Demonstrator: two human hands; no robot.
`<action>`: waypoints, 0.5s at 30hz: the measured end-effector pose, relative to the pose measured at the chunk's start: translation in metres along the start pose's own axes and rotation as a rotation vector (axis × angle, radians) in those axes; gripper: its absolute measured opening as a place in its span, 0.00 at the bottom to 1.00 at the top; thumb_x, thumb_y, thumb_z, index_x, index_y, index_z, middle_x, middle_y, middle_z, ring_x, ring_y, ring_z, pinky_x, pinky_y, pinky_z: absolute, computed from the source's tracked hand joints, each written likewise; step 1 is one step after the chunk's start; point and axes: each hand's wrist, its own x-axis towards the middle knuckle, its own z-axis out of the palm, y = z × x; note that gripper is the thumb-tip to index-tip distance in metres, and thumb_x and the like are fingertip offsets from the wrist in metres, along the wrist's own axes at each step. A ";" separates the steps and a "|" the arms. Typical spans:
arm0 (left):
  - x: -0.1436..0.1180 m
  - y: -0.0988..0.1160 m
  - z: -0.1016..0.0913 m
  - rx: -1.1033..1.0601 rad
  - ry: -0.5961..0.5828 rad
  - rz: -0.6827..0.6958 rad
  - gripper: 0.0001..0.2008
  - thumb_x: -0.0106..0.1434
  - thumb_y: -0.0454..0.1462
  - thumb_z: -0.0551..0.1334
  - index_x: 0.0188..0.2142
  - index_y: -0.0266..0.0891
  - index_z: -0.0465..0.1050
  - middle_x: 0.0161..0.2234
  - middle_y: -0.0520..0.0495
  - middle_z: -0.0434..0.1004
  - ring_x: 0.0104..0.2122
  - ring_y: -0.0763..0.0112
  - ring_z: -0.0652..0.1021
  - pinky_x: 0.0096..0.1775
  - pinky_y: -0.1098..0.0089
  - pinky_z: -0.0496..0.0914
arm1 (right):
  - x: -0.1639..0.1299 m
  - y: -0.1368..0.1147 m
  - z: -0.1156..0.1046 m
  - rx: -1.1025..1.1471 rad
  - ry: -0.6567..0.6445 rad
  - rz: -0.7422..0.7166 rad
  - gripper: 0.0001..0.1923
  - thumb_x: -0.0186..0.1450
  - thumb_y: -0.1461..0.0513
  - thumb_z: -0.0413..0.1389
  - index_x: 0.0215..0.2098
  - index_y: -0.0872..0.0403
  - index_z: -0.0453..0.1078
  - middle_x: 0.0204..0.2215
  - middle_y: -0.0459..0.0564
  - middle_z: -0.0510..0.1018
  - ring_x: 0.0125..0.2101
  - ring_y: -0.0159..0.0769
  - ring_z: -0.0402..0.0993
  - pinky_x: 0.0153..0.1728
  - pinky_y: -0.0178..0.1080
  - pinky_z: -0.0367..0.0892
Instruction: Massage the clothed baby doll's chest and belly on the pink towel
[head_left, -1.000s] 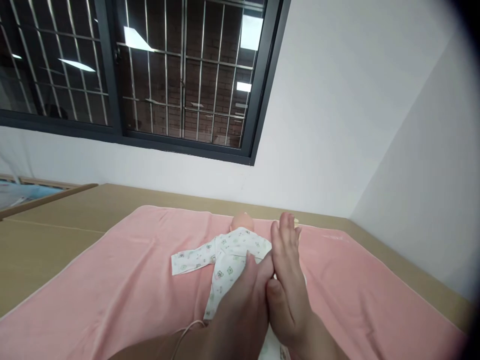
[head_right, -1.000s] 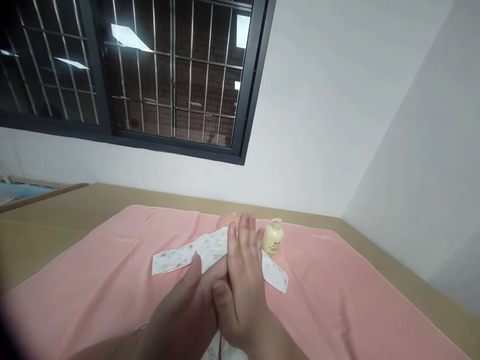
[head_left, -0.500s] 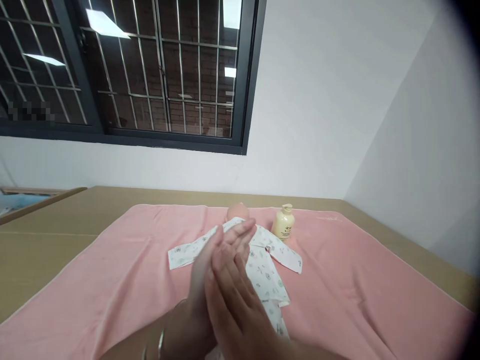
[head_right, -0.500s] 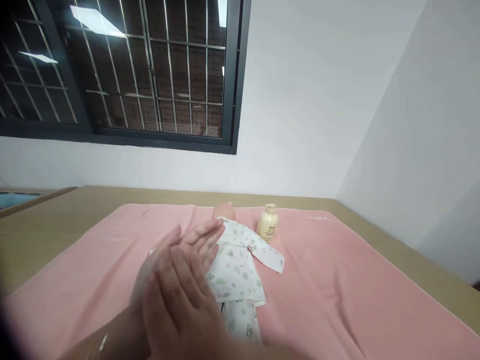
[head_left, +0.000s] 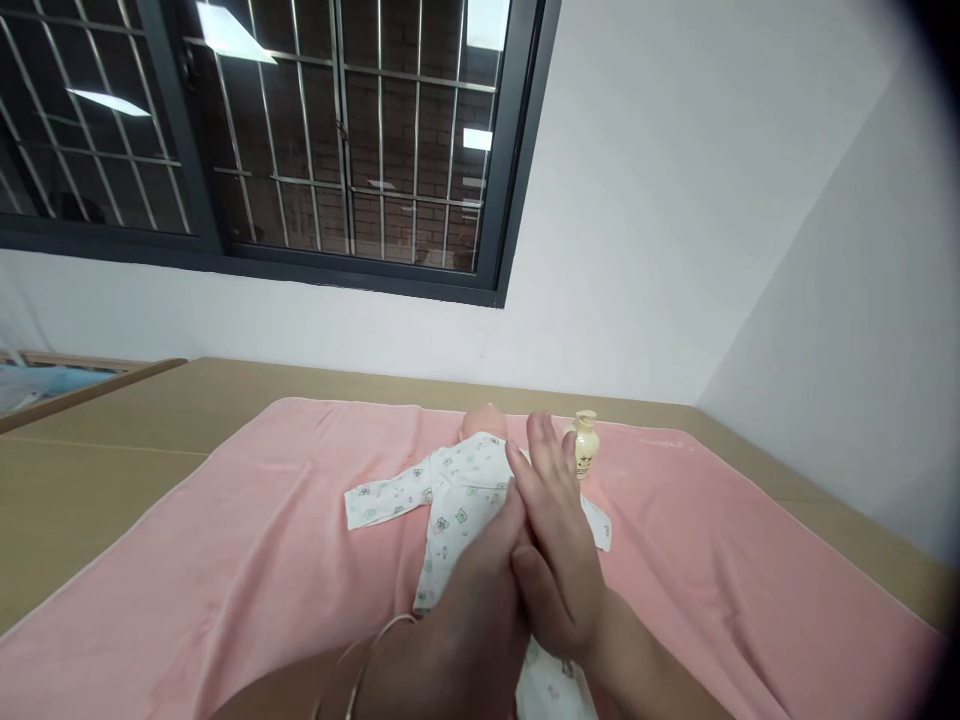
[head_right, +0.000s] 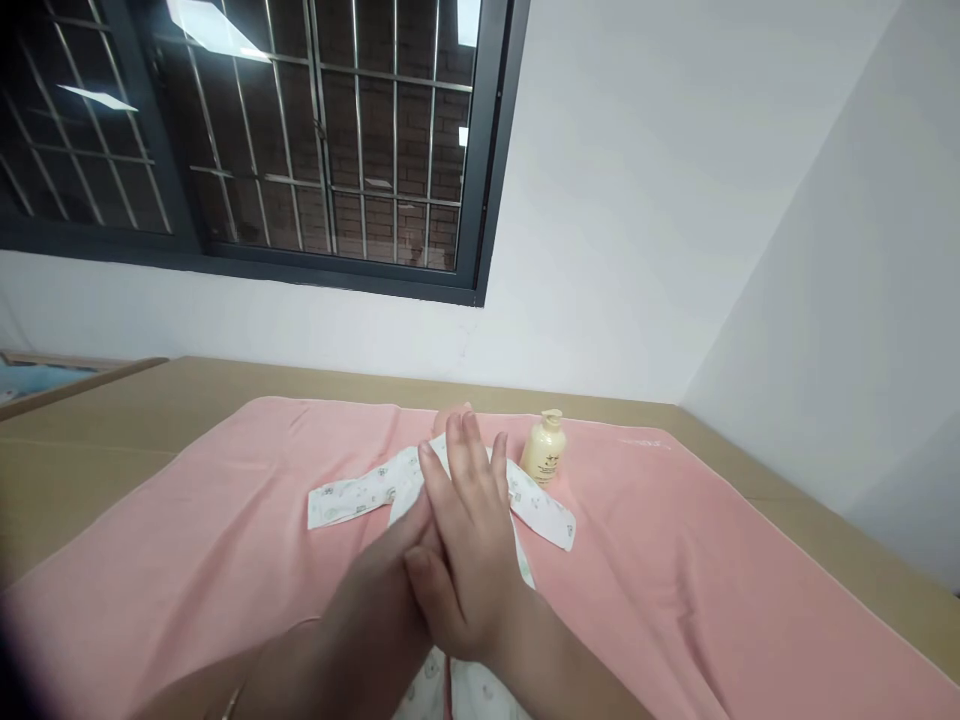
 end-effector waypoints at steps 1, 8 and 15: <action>-0.002 0.006 0.003 0.008 -0.034 0.013 0.25 0.68 0.47 0.53 0.62 0.43 0.64 0.58 0.44 0.71 0.66 0.56 0.59 0.66 0.54 0.55 | -0.001 0.000 0.003 -0.025 -0.017 0.011 0.30 0.74 0.55 0.33 0.72 0.52 0.35 0.71 0.53 0.36 0.68 0.56 0.29 0.62 0.72 0.31; -0.010 0.051 -0.004 -0.023 0.058 0.036 0.30 0.69 0.53 0.45 0.62 0.39 0.63 0.58 0.41 0.69 0.66 0.55 0.60 0.65 0.55 0.55 | -0.013 -0.031 0.024 -0.116 -0.109 -0.081 0.34 0.71 0.60 0.43 0.71 0.64 0.35 0.69 0.61 0.44 0.68 0.54 0.36 0.64 0.61 0.49; 0.010 0.046 -0.005 0.092 -0.044 0.322 0.32 0.69 0.53 0.39 0.67 0.45 0.51 0.68 0.46 0.54 0.69 0.62 0.51 0.67 0.55 0.46 | -0.033 -0.055 0.058 -0.279 0.153 -0.261 0.25 0.66 0.54 0.59 0.59 0.51 0.66 0.58 0.56 0.70 0.64 0.51 0.55 0.60 0.50 0.64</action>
